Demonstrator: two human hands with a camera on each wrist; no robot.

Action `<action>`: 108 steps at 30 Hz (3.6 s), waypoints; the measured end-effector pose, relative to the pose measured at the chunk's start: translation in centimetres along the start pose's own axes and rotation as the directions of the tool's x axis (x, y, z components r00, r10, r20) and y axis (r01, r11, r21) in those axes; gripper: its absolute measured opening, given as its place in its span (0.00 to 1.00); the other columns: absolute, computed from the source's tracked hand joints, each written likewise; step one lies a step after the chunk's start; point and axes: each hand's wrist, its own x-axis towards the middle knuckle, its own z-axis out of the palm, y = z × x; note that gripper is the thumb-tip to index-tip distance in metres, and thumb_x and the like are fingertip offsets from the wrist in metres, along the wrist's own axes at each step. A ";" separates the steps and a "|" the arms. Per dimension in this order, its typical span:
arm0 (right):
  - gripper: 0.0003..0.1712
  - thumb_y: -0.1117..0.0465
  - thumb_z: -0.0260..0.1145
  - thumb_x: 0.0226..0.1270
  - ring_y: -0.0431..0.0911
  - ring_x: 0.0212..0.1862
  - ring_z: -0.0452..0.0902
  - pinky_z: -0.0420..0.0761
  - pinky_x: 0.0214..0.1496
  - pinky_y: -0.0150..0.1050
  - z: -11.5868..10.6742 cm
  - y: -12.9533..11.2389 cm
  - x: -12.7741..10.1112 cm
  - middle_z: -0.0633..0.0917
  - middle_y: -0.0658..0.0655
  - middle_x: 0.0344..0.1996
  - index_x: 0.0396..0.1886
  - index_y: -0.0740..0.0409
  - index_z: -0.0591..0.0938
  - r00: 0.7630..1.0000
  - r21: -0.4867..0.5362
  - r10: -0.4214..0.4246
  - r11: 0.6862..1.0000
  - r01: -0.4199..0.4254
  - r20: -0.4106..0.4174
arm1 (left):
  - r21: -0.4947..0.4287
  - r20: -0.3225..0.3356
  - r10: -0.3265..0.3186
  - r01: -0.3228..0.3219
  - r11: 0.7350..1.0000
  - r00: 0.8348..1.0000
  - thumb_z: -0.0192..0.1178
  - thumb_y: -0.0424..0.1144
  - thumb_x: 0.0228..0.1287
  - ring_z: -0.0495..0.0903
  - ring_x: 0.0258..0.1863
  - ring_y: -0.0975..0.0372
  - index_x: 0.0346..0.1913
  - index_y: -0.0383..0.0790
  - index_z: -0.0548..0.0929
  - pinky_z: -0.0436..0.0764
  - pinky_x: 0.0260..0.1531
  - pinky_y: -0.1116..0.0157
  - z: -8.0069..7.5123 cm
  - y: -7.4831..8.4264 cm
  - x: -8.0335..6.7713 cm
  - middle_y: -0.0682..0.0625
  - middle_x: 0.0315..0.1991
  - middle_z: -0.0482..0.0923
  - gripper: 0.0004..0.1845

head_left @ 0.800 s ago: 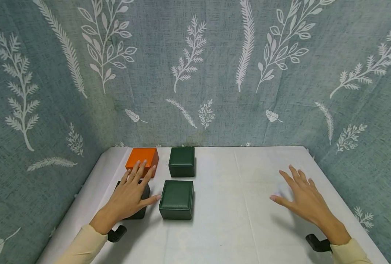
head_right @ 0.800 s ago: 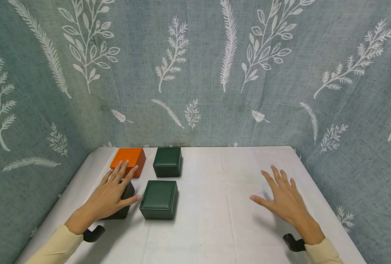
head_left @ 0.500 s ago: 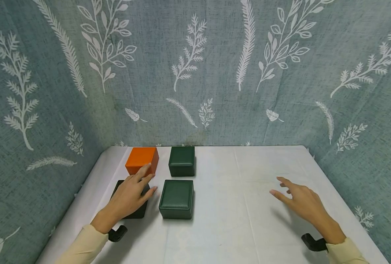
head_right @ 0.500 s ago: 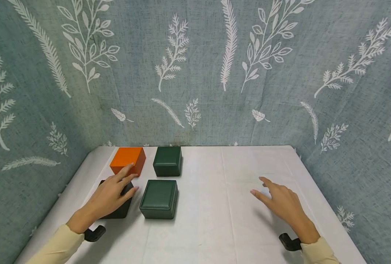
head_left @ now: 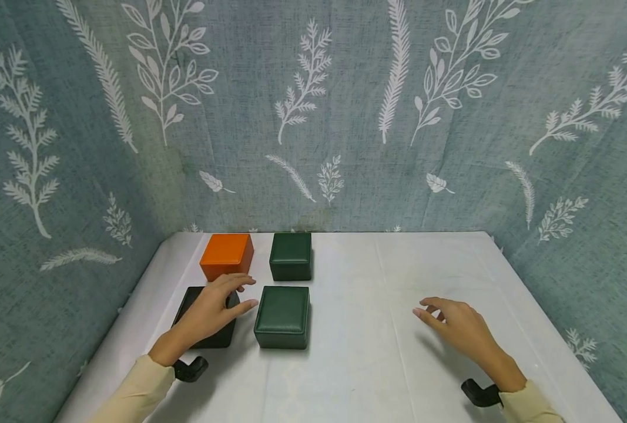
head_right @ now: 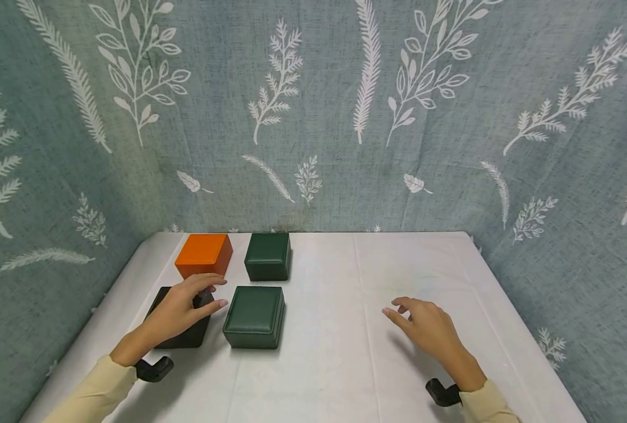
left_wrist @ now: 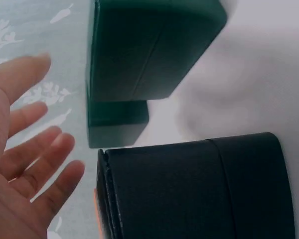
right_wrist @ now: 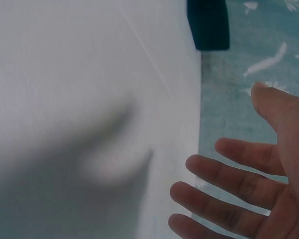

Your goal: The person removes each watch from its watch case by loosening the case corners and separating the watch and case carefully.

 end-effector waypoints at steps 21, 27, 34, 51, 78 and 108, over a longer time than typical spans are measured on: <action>0.18 0.41 0.66 0.73 0.34 0.32 0.78 0.78 0.32 0.33 5.5 -5.0 1.7 0.86 0.41 0.33 0.43 0.47 0.90 0.988 0.063 -0.148 0.987 0.150 -0.033 | -0.154 0.279 -0.004 0.049 0.987 0.960 0.83 0.57 0.42 0.76 0.45 0.54 0.71 0.44 0.76 0.72 0.32 0.66 -0.5 -0.7 0.5 0.53 0.51 0.76 0.51; 0.19 0.40 0.66 0.73 0.33 0.31 0.78 0.79 0.32 0.32 6.7 -6.5 2.5 0.86 0.41 0.33 0.43 0.48 0.90 0.977 0.070 -0.209 0.975 0.212 -0.041 | -0.132 0.335 0.003 0.044 0.990 0.942 0.83 0.55 0.43 0.77 0.48 0.50 0.72 0.43 0.75 0.74 0.35 0.65 -0.5 -0.6 0.9 0.47 0.55 0.77 0.51; 0.20 0.41 0.66 0.74 0.33 0.31 0.78 0.80 0.32 0.33 7.9 -8.8 3.3 0.86 0.42 0.33 0.45 0.51 0.90 0.960 0.085 -0.280 0.956 0.281 -0.023 | -0.097 0.389 -0.006 0.047 0.994 0.921 0.82 0.57 0.45 0.78 0.50 0.51 0.73 0.40 0.74 0.79 0.42 0.59 -0.7 -0.5 1.1 0.45 0.60 0.77 0.51; 0.31 0.36 0.71 0.65 0.46 0.44 0.83 0.82 0.44 0.39 10.2 -13.6 4.2 0.89 0.51 0.40 0.53 0.57 0.88 0.907 0.127 -0.415 0.906 0.405 0.072 | -0.039 0.489 -0.042 0.070 0.997 0.871 0.80 0.63 0.44 0.78 0.50 0.55 0.73 0.29 0.71 0.79 0.46 0.57 -0.6 -0.9 2.3 0.40 0.65 0.75 0.58; 0.24 0.42 0.78 0.61 0.35 0.26 0.64 0.68 0.29 0.30 12.5 -16.8 4.7 0.78 0.48 0.20 0.35 0.59 0.86 0.935 0.173 -0.345 0.929 0.327 0.081 | -0.138 0.606 -0.018 0.128 0.982 0.795 0.84 0.50 0.44 0.82 0.54 0.49 0.74 0.21 0.63 0.82 0.53 0.53 -0.6 -0.6 3.9 0.38 0.61 0.79 0.60; 0.14 0.57 0.79 0.61 0.38 0.28 0.79 0.79 0.31 0.29 10.4 -14.0 4.2 0.86 0.51 0.30 0.42 0.59 0.87 0.914 0.276 -0.405 0.878 0.391 -0.008 | -0.471 0.466 -0.018 0.266 0.841 0.885 0.83 0.43 0.51 0.84 0.55 0.53 0.78 0.24 0.54 0.81 0.57 0.53 2.2 1.1 2.5 0.34 0.72 0.68 0.61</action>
